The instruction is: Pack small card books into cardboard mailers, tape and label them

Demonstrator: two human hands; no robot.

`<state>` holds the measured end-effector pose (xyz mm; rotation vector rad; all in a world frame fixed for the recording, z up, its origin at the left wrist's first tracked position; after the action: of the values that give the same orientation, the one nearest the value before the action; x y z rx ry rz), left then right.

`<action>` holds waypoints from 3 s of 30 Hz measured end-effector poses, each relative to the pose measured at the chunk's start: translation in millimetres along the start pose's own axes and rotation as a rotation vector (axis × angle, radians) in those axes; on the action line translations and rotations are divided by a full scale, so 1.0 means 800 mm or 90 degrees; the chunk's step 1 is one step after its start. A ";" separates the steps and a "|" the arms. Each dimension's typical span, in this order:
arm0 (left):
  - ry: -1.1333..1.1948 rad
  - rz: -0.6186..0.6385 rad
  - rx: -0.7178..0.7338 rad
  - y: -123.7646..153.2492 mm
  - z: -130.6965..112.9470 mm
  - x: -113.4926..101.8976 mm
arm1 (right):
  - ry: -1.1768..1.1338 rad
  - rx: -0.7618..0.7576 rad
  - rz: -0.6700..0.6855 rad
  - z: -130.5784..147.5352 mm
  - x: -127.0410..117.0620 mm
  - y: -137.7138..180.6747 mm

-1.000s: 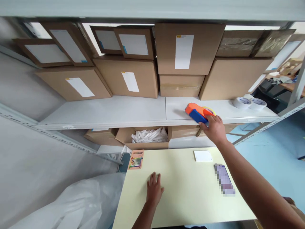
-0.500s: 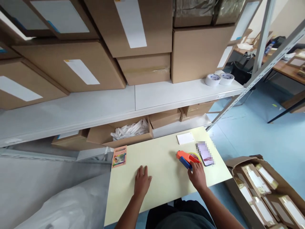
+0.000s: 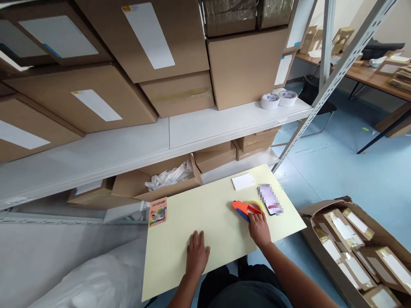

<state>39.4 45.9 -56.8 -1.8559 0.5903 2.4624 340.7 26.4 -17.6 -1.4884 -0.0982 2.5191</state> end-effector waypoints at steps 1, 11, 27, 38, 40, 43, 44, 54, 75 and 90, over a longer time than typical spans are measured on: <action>0.001 0.011 -0.003 -0.001 -0.001 -0.001 | 0.002 -0.001 -0.002 0.001 0.000 0.000; 0.217 0.094 -0.013 0.014 -0.009 -0.025 | -0.101 -0.068 -0.058 0.016 -0.030 0.006; 0.398 -0.167 -0.489 0.270 0.365 -0.024 | -0.406 -0.253 0.320 0.321 0.072 0.017; 0.276 0.245 -0.543 0.310 0.598 0.153 | -0.418 -0.384 0.597 0.613 0.154 0.108; 0.291 0.263 -0.542 0.308 0.602 0.175 | -0.409 -0.383 0.617 0.638 0.167 0.118; 0.322 0.253 -0.556 0.314 0.601 0.193 | -0.424 -0.363 0.630 0.669 0.188 0.122; 0.333 0.239 -0.564 0.319 0.601 0.195 | -0.439 -0.352 0.629 0.679 0.196 0.121; 0.465 -0.086 -0.737 0.399 0.604 0.125 | -0.521 -0.007 0.734 0.753 0.322 0.130; 0.896 -0.350 -0.238 0.249 0.413 -0.311 | -0.671 -0.175 0.280 0.554 -0.034 0.006; 0.552 -0.266 0.055 0.189 0.047 -0.188 | -0.617 -0.056 0.140 0.201 -0.092 -0.069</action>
<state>15.9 -50.6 136.0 -2.6178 0.2379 1.2970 243.0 72.8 132.8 -0.1731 -0.1970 3.1973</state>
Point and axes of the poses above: each hand's wrist, its own y-axis away from the middle knuckle, its own x-axis out of the palm, z = x × y, the point moved 7 cm from there along -y, towards the middle knuckle, and after that the axes turned 10 degrees about -y, right-handed, at the moved point
